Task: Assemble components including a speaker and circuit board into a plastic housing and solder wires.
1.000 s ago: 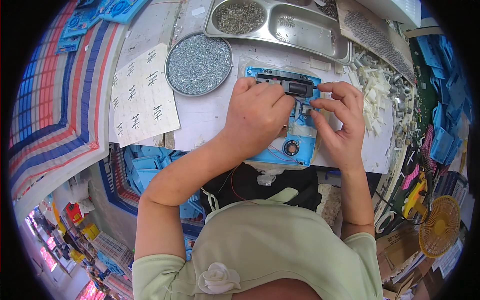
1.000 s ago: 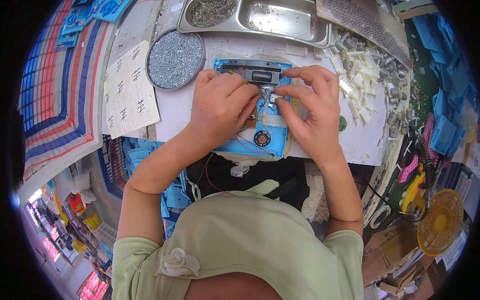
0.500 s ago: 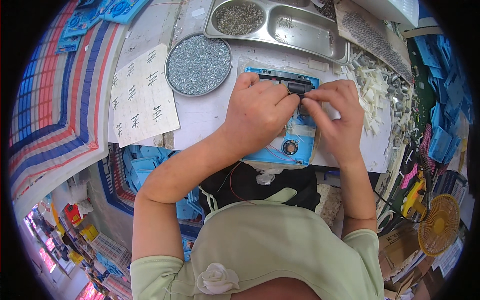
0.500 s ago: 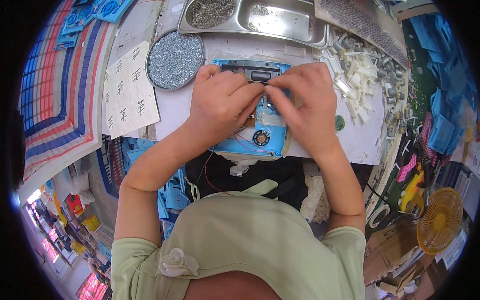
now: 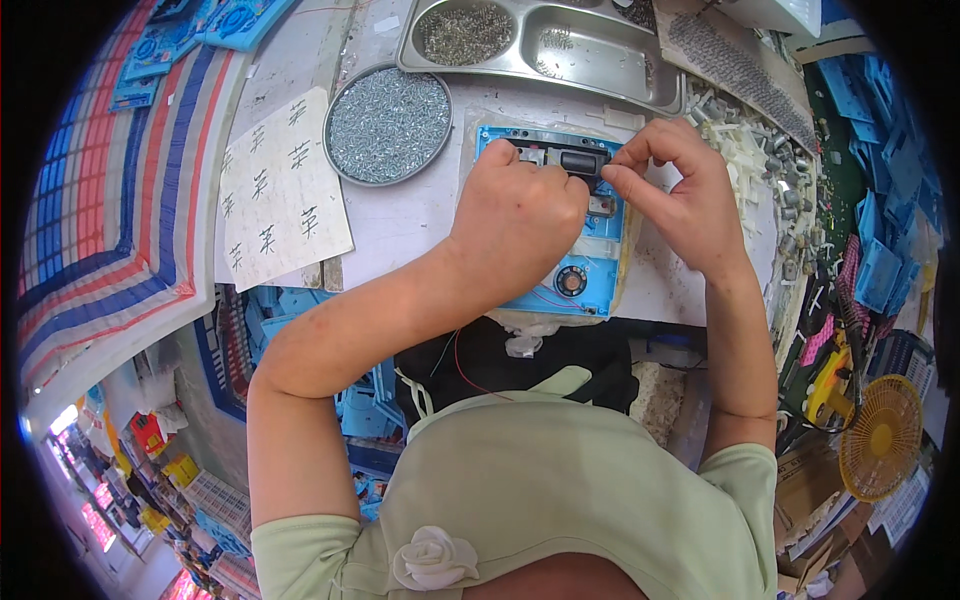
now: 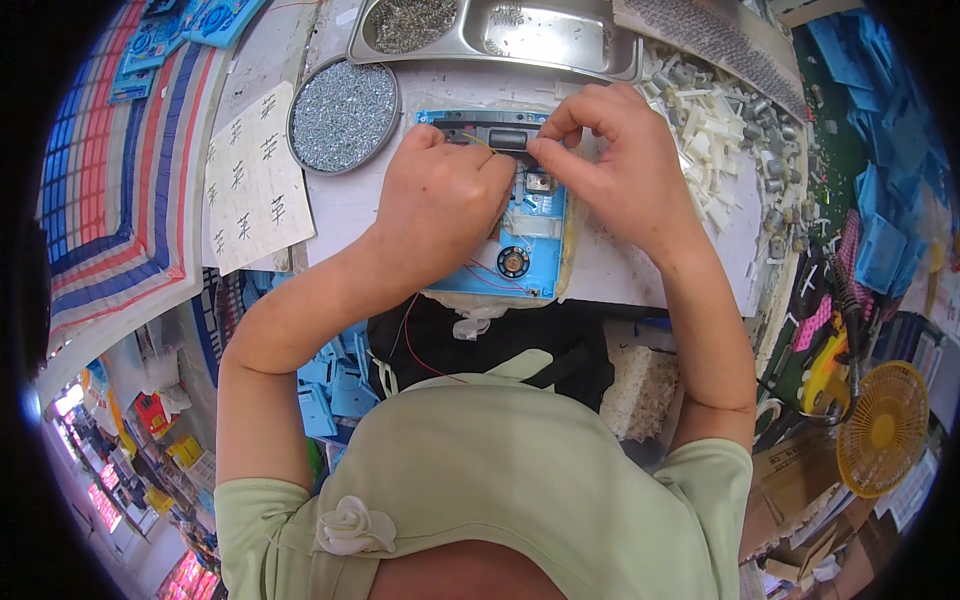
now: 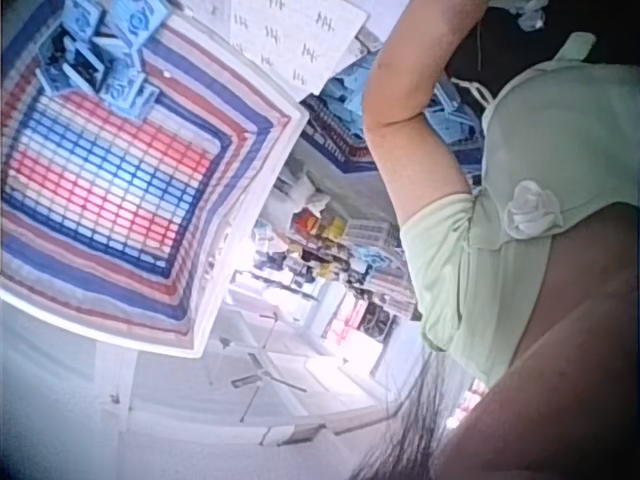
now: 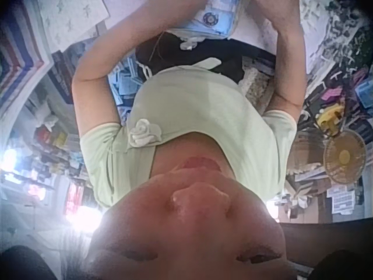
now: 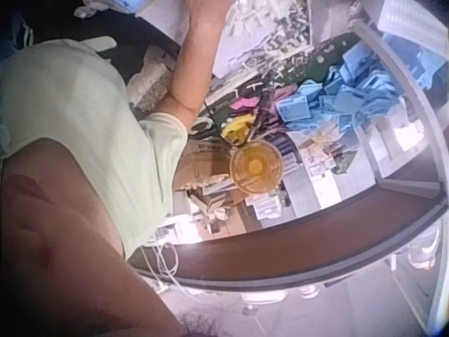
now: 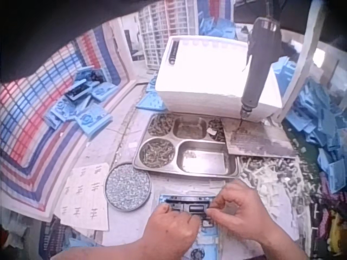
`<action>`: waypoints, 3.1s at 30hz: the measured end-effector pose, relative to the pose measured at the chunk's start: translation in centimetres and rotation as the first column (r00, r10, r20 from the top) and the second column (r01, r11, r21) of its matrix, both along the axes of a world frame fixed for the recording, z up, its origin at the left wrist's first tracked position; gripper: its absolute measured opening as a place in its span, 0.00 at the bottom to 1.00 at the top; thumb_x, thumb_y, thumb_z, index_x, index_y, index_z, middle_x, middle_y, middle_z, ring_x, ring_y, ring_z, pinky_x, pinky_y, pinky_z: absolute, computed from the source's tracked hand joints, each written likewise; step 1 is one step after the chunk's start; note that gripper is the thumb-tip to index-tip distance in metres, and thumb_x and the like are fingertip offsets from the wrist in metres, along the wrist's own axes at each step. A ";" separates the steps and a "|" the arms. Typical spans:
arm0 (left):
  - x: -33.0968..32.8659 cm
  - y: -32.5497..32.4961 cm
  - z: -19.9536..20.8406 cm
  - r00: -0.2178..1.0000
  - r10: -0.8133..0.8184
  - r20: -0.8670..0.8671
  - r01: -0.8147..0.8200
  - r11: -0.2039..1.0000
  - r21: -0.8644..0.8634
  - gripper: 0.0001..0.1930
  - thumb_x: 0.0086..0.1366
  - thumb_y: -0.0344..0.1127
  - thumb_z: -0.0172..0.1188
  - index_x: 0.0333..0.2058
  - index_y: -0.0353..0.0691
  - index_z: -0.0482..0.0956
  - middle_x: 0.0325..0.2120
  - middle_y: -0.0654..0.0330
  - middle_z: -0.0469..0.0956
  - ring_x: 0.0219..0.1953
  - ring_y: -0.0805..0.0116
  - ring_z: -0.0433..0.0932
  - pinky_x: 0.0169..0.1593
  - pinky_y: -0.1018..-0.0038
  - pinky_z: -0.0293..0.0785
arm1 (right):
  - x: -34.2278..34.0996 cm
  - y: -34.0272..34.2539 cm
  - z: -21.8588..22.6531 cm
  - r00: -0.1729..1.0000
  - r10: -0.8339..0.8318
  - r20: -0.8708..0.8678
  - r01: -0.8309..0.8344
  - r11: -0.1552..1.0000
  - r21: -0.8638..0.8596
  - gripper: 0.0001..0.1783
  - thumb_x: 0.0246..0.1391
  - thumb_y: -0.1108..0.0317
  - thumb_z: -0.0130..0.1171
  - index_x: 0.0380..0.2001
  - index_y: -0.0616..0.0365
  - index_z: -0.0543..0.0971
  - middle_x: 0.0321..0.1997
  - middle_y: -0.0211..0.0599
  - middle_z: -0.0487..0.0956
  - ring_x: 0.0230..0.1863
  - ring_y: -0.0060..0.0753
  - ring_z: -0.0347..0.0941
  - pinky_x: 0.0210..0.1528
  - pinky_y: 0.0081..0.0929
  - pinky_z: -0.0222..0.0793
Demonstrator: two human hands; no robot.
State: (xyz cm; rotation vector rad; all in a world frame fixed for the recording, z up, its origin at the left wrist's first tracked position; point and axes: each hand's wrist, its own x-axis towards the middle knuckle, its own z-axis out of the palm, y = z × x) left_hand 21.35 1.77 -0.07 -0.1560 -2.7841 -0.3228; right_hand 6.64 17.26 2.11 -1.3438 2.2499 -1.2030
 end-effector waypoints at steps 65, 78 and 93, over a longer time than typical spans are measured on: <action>0.8 0.8 -0.6 0.985 -0.104 -0.141 0.131 0.970 0.204 0.12 0.49 0.30 0.73 0.34 0.47 0.84 0.43 0.68 0.84 0.42 0.63 0.77 0.50 0.65 0.66 | -2.5 33.2 -3.4 0.342 -0.564 0.751 0.933 0.108 -0.343 0.15 0.70 0.62 0.58 0.30 0.55 0.69 0.26 0.26 0.64 0.28 0.23 0.58 0.32 0.28 0.57; 1.8 -0.4 -0.3 0.996 0.072 -0.059 -0.034 0.868 0.495 0.09 0.52 0.28 0.73 0.33 0.45 0.84 0.33 0.66 0.83 0.35 0.64 0.76 0.43 0.67 0.64 | 3.0 38.1 -0.4 0.176 -0.900 0.399 0.843 -0.071 -0.533 0.11 0.68 0.66 0.57 0.44 0.63 0.80 0.31 0.38 0.77 0.36 0.34 0.74 0.47 0.34 0.73; 0.2 1.8 -0.3 0.988 0.147 -0.047 -0.117 0.911 0.396 0.10 0.46 0.29 0.74 0.29 0.45 0.85 0.38 0.63 0.75 0.43 0.59 0.70 0.48 0.62 0.60 | 6.2 14.9 -3.1 0.771 -0.298 0.563 0.593 0.659 -0.462 0.20 0.55 0.60 0.72 0.38 0.58 0.72 0.27 0.31 0.69 0.28 0.25 0.63 0.30 0.23 0.61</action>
